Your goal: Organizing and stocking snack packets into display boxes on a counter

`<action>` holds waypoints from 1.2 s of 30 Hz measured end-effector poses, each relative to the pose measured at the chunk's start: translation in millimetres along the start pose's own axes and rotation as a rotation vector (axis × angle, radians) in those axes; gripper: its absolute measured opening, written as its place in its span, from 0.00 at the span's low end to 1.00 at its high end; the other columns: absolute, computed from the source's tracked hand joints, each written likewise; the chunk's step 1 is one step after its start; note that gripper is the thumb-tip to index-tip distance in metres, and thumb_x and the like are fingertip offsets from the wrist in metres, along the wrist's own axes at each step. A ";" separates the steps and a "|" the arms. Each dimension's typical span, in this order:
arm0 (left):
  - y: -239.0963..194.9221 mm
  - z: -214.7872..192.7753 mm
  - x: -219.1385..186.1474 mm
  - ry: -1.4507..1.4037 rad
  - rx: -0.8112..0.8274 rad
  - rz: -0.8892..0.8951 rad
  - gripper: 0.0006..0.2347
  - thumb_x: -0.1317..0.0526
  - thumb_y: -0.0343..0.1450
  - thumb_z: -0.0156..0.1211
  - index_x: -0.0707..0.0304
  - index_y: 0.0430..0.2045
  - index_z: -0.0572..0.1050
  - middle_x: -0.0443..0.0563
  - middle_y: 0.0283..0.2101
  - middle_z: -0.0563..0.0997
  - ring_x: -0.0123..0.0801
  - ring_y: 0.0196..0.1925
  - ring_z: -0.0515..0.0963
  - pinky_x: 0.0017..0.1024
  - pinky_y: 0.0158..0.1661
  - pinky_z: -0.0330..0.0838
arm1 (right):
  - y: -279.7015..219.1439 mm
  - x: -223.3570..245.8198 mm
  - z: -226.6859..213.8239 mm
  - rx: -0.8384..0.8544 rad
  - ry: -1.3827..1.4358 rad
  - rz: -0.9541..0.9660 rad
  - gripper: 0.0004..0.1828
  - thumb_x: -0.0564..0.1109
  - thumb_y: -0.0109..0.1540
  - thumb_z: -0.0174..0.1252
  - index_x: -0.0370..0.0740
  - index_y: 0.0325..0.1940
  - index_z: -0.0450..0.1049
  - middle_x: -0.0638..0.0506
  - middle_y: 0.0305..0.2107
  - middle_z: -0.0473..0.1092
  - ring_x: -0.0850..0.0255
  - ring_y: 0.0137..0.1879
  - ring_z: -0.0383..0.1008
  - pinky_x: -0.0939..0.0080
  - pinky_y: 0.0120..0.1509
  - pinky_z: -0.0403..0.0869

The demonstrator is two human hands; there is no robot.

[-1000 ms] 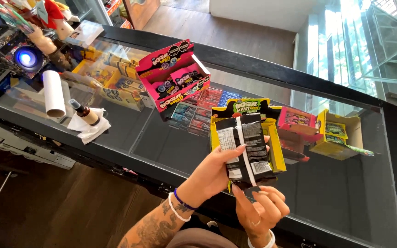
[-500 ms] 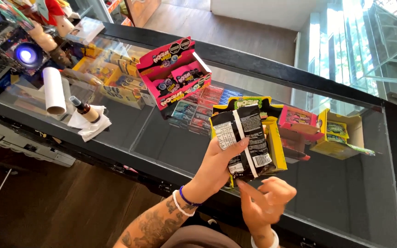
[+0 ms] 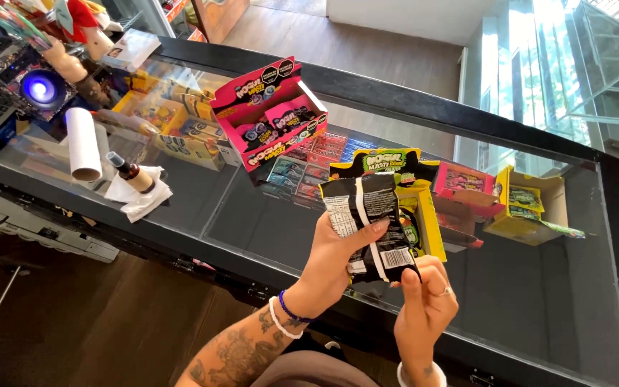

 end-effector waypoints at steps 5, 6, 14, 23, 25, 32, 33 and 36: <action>3.9 -7.8 -0.2 0.075 0.046 -0.037 0.15 0.65 0.71 0.71 0.64 0.52 0.79 0.53 0.45 0.85 0.41 0.48 0.86 0.38 0.48 0.85 | 9.8 -4.2 -6.5 0.181 0.173 0.132 0.23 0.46 0.73 0.52 0.43 0.24 0.57 0.54 0.25 0.57 0.63 0.34 0.59 0.66 0.37 0.71; 5.8 -8.6 1.6 0.076 0.056 -0.027 0.15 0.65 0.71 0.71 0.64 0.52 0.79 0.53 0.45 0.85 0.41 0.48 0.86 0.38 0.48 0.85 | 9.2 -11.8 -13.3 0.176 0.176 0.119 0.23 0.46 0.73 0.52 0.43 0.24 0.57 0.54 0.25 0.57 0.63 0.34 0.59 0.66 0.37 0.71; -1.7 5.6 5.5 0.873 0.303 0.168 0.35 0.40 0.74 0.53 0.66 0.72 0.64 0.33 0.15 0.57 0.20 0.16 0.53 0.29 0.20 0.47 | -10.4 -48.0 -32.3 0.285 -0.066 0.323 0.28 0.48 0.67 0.62 0.41 0.16 0.61 0.58 0.13 0.56 0.68 0.22 0.53 0.58 0.29 0.54; 4.4 -12.7 21.1 0.888 0.439 0.164 0.18 0.54 0.70 0.72 0.65 0.49 0.78 0.42 0.22 0.75 0.23 0.20 0.70 0.27 0.26 0.63 | -17.2 -99.3 -42.8 -0.247 -0.011 0.349 0.32 0.60 0.76 0.50 0.49 0.22 0.51 0.61 0.19 0.48 0.72 0.29 0.49 0.58 0.29 0.50; 17.8 -18.6 15.0 0.746 0.386 0.219 0.15 0.57 0.73 0.70 0.62 0.50 0.77 0.40 0.30 0.77 0.19 0.22 0.68 0.23 0.27 0.61 | -9.5 -119.4 -46.9 -0.344 0.149 0.430 0.23 0.59 0.77 0.54 0.46 0.32 0.63 0.60 0.26 0.61 0.72 0.33 0.61 0.59 0.34 0.63; 32.5 -92.4 -22.6 -0.545 0.159 -0.255 0.22 0.50 0.81 0.59 0.60 0.68 0.71 0.55 0.54 0.83 0.22 0.31 0.79 0.15 0.24 0.73 | 17.9 -163.5 -88.5 -0.395 0.189 0.269 0.21 0.68 0.78 0.62 0.50 0.48 0.78 0.59 0.44 0.76 0.70 0.51 0.79 0.60 0.55 0.80; 26.9 -114.6 -31.1 -0.547 0.126 -0.219 0.22 0.50 0.81 0.59 0.60 0.68 0.71 0.55 0.54 0.83 0.22 0.31 0.79 0.15 0.24 0.73 | 21.3 -166.7 -92.4 -0.351 0.206 0.280 0.21 0.68 0.78 0.62 0.50 0.48 0.78 0.59 0.44 0.76 0.70 0.51 0.79 0.60 0.55 0.80; -10.4 -191.9 -80.7 -0.504 -0.155 0.012 0.14 0.60 0.78 0.55 0.55 0.58 0.79 0.56 0.56 0.85 0.23 0.33 0.82 0.10 0.25 0.64 | 38.8 -179.7 -92.5 -0.142 0.129 0.216 0.21 0.65 0.77 0.65 0.46 0.50 0.79 0.55 0.45 0.77 0.66 0.51 0.80 0.58 0.56 0.80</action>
Point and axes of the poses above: each hand's wrist, its own y-axis towards the middle knuckle, its own z-axis out of the palm, x = y × z, the point moved 1 cm from there along y, towards the middle knuckle
